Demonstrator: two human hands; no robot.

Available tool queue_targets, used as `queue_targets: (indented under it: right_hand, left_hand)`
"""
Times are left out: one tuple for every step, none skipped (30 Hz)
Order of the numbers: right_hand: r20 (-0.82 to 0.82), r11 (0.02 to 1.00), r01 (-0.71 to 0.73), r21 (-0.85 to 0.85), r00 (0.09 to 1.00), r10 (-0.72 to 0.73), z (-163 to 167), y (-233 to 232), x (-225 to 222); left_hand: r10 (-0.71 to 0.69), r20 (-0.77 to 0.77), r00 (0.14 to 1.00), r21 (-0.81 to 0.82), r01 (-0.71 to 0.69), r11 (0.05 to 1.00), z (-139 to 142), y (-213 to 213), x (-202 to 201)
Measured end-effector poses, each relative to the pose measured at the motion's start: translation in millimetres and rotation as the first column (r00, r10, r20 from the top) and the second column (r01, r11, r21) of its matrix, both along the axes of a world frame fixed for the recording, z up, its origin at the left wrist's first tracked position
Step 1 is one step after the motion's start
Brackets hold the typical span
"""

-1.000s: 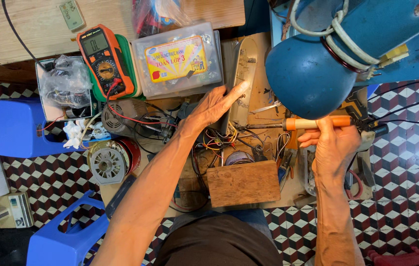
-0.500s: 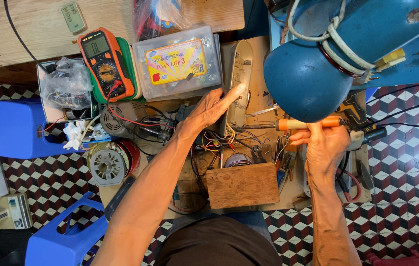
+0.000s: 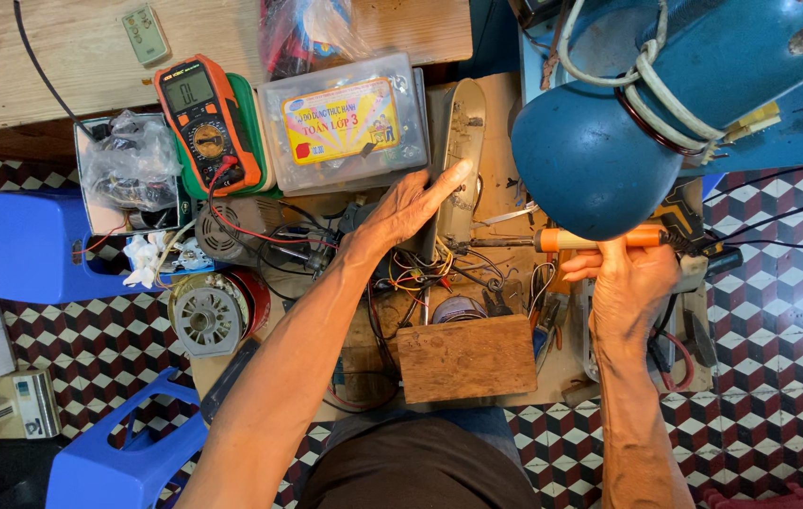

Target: The person uses a soldering iron to heat and solder wires and components on a disassembled remote control. They hold the remote with one hand and apply the soldering iron with the other, working on multiple connection points on the circuit board.

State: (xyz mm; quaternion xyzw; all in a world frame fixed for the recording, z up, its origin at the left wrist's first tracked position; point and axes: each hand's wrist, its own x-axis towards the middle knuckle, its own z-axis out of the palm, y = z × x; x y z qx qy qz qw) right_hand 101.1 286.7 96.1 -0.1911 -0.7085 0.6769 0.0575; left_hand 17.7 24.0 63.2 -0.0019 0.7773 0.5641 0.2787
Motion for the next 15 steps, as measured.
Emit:
queue_targets:
  right_hand:
    - [-0.002, 1.0, 0.0, -0.013, 1.0, 0.0, -1, -1, 0]
    - [-0.003, 1.0, -0.001, -0.024, 1.0, 0.001, -2, -2, -1]
    - [-0.005, 1.0, -0.009, -0.017, 1.0, 0.009, -4, -3, -2]
    - [-0.004, 1.0, -0.017, -0.008, 1.0, 0.016, -5, -4, -3]
    - [-0.004, 1.0, -0.023, 0.001, 1.0, 0.023, -5, -4, -3]
    - [-0.002, 1.0, -0.02, -0.015, 1.0, 0.02, -5, -4, -4]
    - [0.0, 0.999, -0.017, -0.032, 1.0, 0.017, -5, -4, -3]
    - [0.002, 0.999, -0.015, -0.051, 1.0, 0.015, -5, -5, -3]
    - [0.017, 0.999, -0.014, -0.043, 1.0, 0.015, -5, -4, -3]
    - [0.031, 0.999, -0.013, -0.034, 0.999, 0.014, -3, -4, -2]
    - [0.045, 1.0, -0.012, -0.026, 0.999, 0.013, -2, -3, -1]
    - [0.031, 1.0, -0.009, -0.015, 0.999, 0.01, -1, -3, -1]
    - [0.017, 1.0, -0.008, -0.005, 1.0, 0.008, 0, -2, 0]
    - [0.004, 1.0, -0.005, 0.007, 1.0, 0.004, 2, -1, 0]
    - [0.005, 1.0, -0.006, 0.009, 1.0, 0.006, 2, -2, 0]
  left_hand:
    - [-0.002, 0.017, 1.0, -0.022, 0.002, 1.0, -2, 1, -2]
    - [-0.002, 0.034, 0.999, -0.043, 0.003, 0.999, -4, 3, -3]
    - [0.0, 0.051, 0.999, -0.06, 0.003, 0.998, -6, 3, -4]
    - [0.001, 0.07, 0.998, -0.077, 0.005, 0.997, -8, 4, -5]
    - [0.001, 0.088, 0.996, -0.093, 0.007, 0.996, -10, 4, -5]
    - [0.003, 0.07, 0.998, -0.073, 0.002, 0.997, -12, 5, -5]
    - [0.005, 0.052, 0.999, -0.053, -0.002, 0.999, -13, 4, -4]
    - [0.008, 0.035, 0.999, -0.035, -0.007, 0.999, -13, 3, -3]
    - [0.01, 0.025, 1.0, -0.023, -0.009, 1.0, -13, 3, -3]
    - [0.011, 0.016, 1.0, -0.011, -0.011, 1.0, -13, 3, -2]
    - [0.012, 0.006, 1.0, 0.001, -0.012, 1.0, -13, 3, -2]
    - [0.01, 0.017, 1.0, -0.01, -0.009, 1.0, -12, 3, -3]
    - [0.009, 0.029, 1.0, -0.022, -0.008, 1.0, -11, 3, -3]
    - [0.006, 0.042, 0.999, -0.033, -0.005, 0.999, -10, 3, -3]
    - [0.004, 0.033, 0.999, -0.017, -0.004, 1.0, -9, 3, -2]
